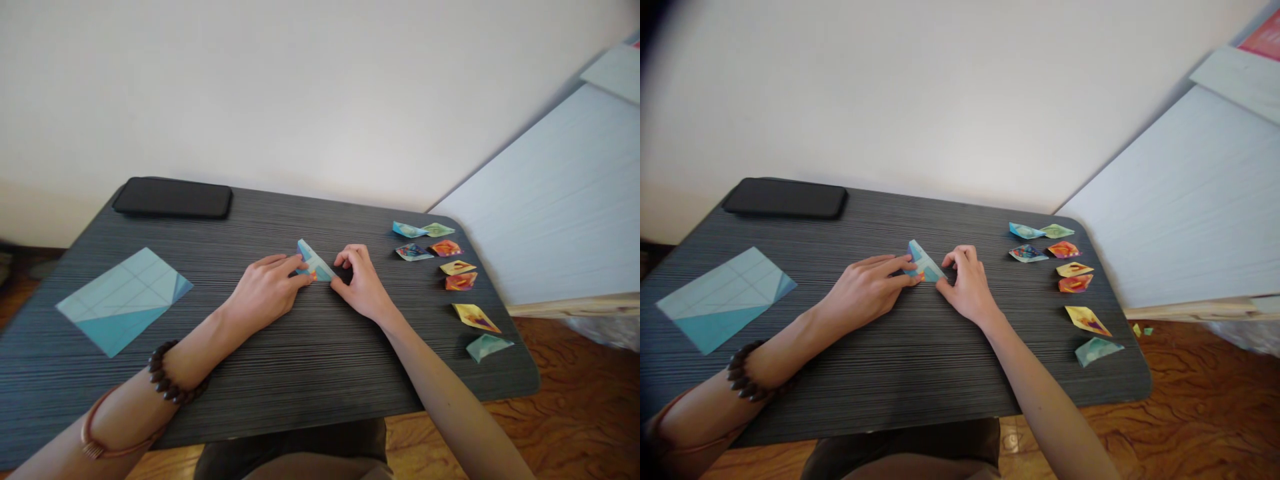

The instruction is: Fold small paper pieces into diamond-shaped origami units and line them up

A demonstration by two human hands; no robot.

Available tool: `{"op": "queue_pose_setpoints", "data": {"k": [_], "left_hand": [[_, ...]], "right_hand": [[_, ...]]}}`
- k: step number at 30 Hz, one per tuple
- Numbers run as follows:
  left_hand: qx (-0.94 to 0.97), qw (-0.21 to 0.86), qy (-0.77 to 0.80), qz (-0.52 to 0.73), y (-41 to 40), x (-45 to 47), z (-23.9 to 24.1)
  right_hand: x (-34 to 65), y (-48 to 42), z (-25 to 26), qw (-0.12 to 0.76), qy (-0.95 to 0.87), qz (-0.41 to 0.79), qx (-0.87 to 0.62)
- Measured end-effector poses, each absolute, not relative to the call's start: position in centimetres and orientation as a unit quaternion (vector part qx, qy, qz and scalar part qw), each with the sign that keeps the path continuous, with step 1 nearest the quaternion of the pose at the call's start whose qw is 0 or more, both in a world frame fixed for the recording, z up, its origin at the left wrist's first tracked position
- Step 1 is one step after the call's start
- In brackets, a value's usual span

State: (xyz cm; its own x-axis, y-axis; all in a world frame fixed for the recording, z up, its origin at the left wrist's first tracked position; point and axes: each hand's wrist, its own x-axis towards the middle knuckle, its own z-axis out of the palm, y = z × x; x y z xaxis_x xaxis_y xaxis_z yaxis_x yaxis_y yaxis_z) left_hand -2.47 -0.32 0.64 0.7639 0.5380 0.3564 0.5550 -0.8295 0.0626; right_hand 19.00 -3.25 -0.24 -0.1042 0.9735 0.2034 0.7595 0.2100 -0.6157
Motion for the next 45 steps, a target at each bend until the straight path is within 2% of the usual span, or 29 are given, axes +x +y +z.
{"op": "queue_pose_setpoints", "data": {"k": [10, 15, 22, 30, 45], "left_hand": [[-0.942, -0.003, -0.291, -0.170, -0.4, -2.6, 0.6], [-0.949, -0.036, -0.256, -0.183, -0.3, -2.8, 0.3], [-0.949, -0.088, -0.238, -0.189, 0.2, -3.1, 0.4], [-0.950, -0.093, -0.236, -0.181, 0.3, -3.1, 0.7], [-0.950, -0.065, -0.235, -0.194, 0.3, -3.0, 0.7]], "right_hand": [[19.2, -3.3, -0.2, 0.313, -0.720, 0.194, -0.588], [18.5, -3.4, -0.3, 0.271, -0.728, 0.150, -0.611], [18.8, -3.3, 0.0, 0.251, -0.734, 0.165, -0.609], [17.8, -3.5, -0.1, 0.225, -0.733, 0.116, -0.631], [17.7, -3.4, 0.2, 0.207, -0.729, 0.128, -0.640]]}}
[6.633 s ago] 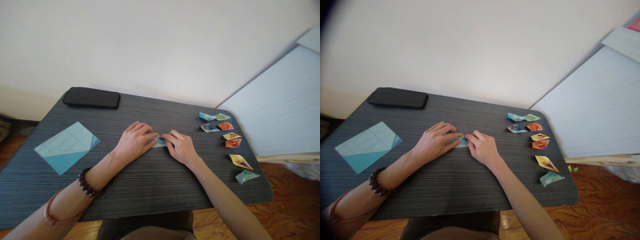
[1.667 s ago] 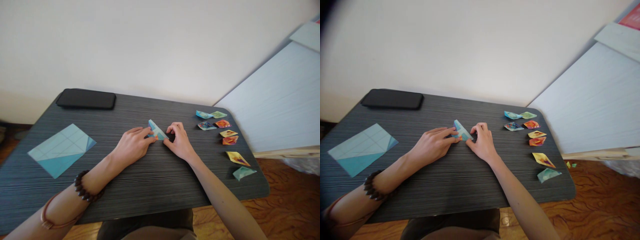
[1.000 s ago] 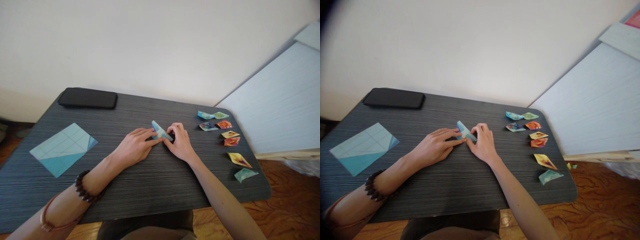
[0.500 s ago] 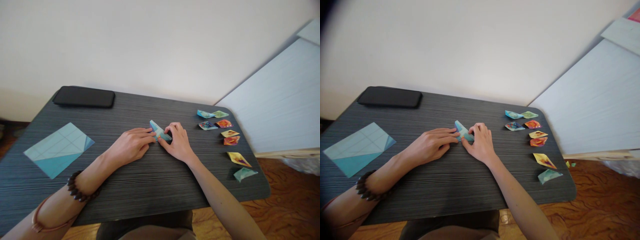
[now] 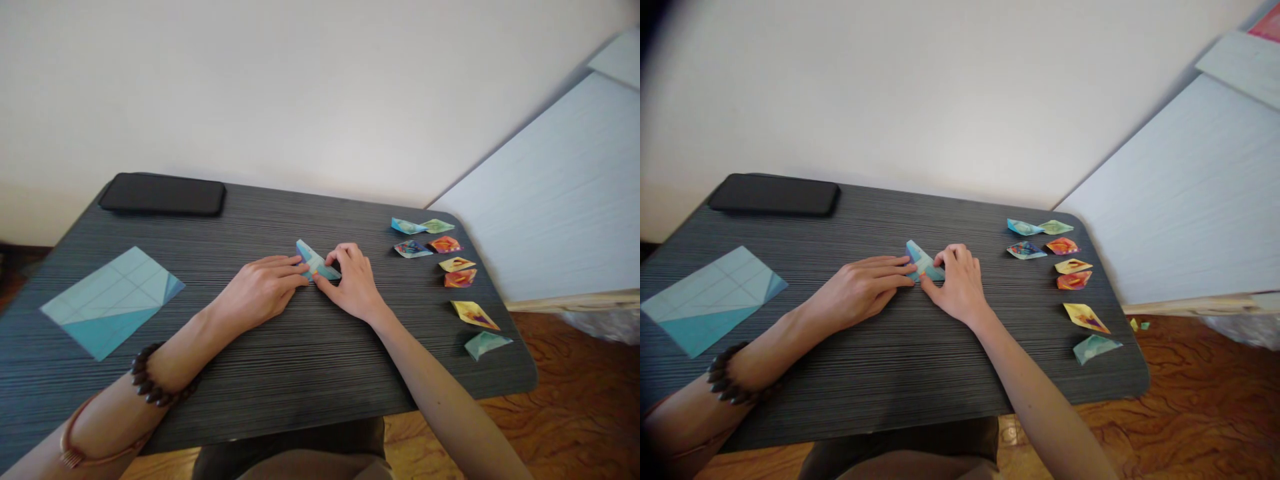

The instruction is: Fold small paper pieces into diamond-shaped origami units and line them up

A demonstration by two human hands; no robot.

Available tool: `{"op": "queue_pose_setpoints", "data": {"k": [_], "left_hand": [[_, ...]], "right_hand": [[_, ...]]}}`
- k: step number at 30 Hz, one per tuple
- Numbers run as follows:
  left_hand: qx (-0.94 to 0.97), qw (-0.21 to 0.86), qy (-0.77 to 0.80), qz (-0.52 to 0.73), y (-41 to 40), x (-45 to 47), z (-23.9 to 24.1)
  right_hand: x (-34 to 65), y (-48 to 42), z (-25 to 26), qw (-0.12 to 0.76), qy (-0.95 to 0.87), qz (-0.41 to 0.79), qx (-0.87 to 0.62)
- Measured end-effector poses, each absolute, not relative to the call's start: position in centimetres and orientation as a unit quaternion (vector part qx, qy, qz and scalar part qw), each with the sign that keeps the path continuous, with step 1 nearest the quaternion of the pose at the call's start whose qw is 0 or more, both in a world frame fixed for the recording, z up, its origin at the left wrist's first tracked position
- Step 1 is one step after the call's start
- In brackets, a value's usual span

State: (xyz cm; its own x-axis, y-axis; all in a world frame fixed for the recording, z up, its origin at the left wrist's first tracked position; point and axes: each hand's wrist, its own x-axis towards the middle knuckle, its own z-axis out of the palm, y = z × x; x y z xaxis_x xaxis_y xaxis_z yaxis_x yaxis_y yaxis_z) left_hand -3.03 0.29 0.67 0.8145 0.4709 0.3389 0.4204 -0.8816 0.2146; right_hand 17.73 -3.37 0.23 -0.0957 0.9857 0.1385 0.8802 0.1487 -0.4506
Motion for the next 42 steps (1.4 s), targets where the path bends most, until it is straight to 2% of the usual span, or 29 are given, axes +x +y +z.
{"op": "queue_pose_setpoints", "data": {"k": [15, 32, 37, 39, 42], "left_hand": [[0.955, 0.023, 0.229, 0.189, 0.0, -2.7, 0.3], [0.955, -0.001, 0.231, 0.185, -0.3, -2.7, 0.5], [0.954, -0.027, 0.246, 0.171, -0.8, -2.4, 0.8], [0.953, -0.029, 0.251, 0.168, -0.9, -2.3, 0.9], [0.951, -0.025, 0.258, 0.167, -0.9, -2.3, 0.8]], "right_hand": [[17.8, -3.5, 0.2, 0.219, -0.731, 0.131, -0.632], [21.4, -2.8, 1.0, 0.257, -0.751, 0.301, -0.528], [20.4, -3.1, 0.9, 0.261, -0.740, 0.268, -0.559], [19.7, -3.2, 0.8, 0.238, -0.746, 0.224, -0.580], [19.3, -3.2, 0.9, 0.216, -0.749, 0.224, -0.585]]}}
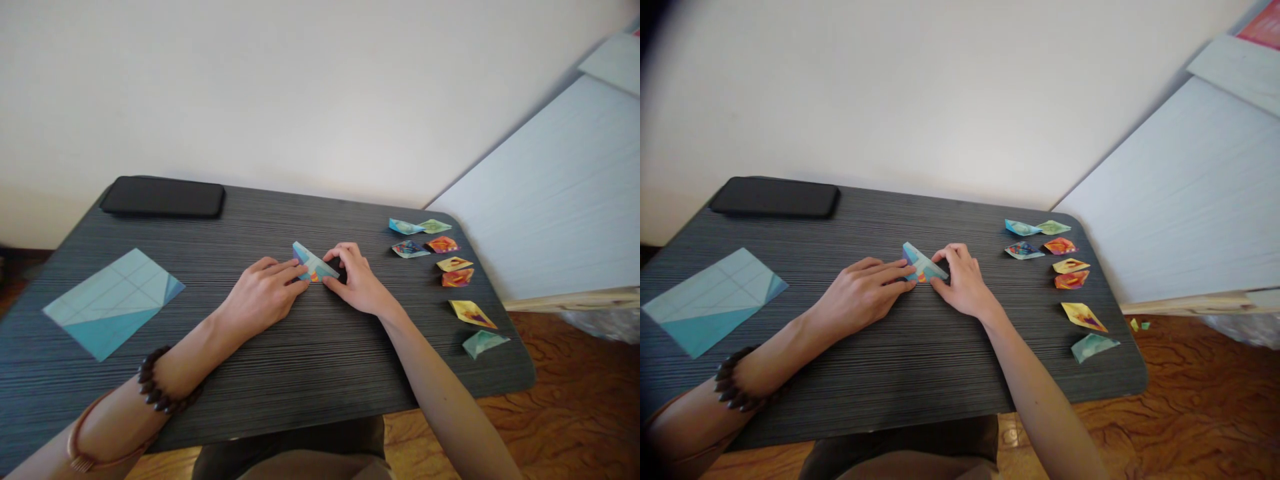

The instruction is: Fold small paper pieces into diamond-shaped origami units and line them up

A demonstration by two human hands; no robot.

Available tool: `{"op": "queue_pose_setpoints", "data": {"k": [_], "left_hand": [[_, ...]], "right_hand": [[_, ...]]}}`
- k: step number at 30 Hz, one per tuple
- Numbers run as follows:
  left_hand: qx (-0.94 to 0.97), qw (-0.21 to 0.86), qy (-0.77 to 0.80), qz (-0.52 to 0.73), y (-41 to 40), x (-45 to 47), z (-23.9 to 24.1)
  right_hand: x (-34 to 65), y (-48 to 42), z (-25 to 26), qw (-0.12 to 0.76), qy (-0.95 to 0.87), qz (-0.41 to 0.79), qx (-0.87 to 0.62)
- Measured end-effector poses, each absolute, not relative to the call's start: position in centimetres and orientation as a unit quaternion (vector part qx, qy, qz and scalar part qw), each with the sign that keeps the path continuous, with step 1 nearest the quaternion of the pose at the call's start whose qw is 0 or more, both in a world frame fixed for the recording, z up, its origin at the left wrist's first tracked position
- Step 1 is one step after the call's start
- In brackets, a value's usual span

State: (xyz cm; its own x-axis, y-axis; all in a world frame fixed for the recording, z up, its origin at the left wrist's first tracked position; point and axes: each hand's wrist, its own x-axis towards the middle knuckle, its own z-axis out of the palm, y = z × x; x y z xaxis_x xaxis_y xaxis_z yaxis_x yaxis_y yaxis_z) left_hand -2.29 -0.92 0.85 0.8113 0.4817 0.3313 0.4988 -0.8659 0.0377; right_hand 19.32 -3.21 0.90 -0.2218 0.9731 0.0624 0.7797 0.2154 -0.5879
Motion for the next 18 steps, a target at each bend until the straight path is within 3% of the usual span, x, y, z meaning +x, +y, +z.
{"op": "queue_pose_setpoints", "data": {"k": [10, 18], "left_hand": [[-0.947, 0.017, -0.260, -0.186, -1.3, -2.2, 1.2], [-0.928, -0.078, -0.295, -0.216, -1.3, -1.7, 0.8]], "right_hand": [[21.1, -2.8, 1.3, 0.234, -0.745, 0.308, -0.544], [19.0, -3.6, 0.0, 0.239, -0.768, 0.160, -0.573]]}}
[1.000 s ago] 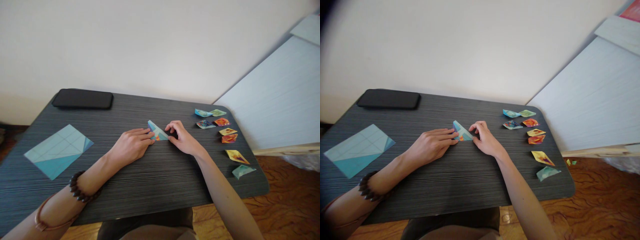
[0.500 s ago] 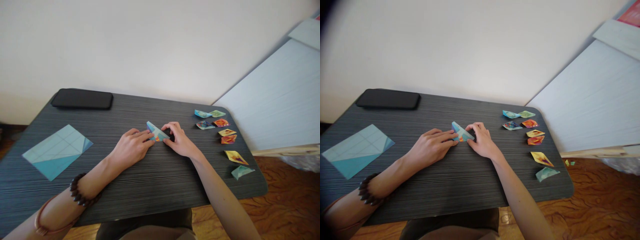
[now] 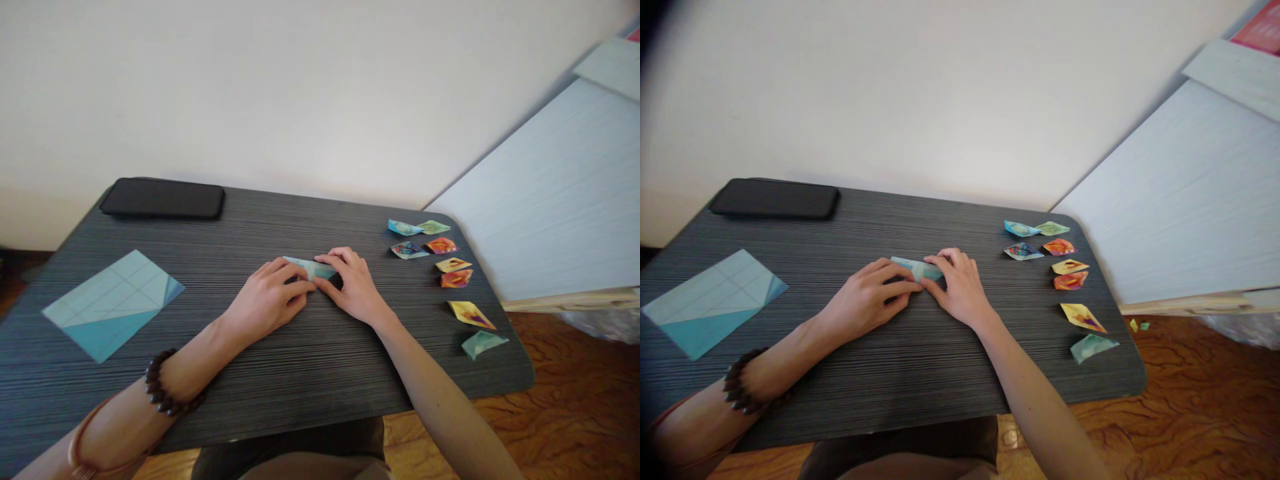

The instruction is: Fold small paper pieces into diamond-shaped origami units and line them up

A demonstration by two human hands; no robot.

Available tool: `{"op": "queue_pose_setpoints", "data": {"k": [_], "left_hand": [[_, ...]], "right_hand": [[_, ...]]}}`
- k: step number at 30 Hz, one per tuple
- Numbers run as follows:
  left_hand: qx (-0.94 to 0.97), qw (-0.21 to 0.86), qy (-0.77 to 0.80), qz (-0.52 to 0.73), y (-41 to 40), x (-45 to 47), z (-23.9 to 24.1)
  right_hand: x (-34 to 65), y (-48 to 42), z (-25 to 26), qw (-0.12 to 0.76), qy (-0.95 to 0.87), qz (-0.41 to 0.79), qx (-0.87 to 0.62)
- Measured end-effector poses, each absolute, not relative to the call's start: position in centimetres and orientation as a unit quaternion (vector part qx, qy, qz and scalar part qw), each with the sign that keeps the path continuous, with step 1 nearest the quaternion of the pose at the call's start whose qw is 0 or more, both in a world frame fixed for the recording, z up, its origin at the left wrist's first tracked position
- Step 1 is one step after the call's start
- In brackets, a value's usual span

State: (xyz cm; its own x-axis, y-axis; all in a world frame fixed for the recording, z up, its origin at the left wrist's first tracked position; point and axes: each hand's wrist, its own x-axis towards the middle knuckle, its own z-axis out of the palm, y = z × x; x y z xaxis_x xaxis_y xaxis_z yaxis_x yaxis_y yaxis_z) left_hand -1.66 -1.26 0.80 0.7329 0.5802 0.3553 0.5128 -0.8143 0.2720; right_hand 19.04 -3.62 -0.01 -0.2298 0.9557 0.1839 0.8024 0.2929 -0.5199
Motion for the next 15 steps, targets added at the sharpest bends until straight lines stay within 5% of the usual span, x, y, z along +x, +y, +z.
{"op": "queue_pose_setpoints", "data": {"k": [15], "left_hand": [[0.873, 0.126, 0.402, 0.245, 0.5, -2.3, -0.4]], "right_hand": [[18.8, -3.8, 0.3, 0.240, -0.770, 0.140, -0.574]]}}
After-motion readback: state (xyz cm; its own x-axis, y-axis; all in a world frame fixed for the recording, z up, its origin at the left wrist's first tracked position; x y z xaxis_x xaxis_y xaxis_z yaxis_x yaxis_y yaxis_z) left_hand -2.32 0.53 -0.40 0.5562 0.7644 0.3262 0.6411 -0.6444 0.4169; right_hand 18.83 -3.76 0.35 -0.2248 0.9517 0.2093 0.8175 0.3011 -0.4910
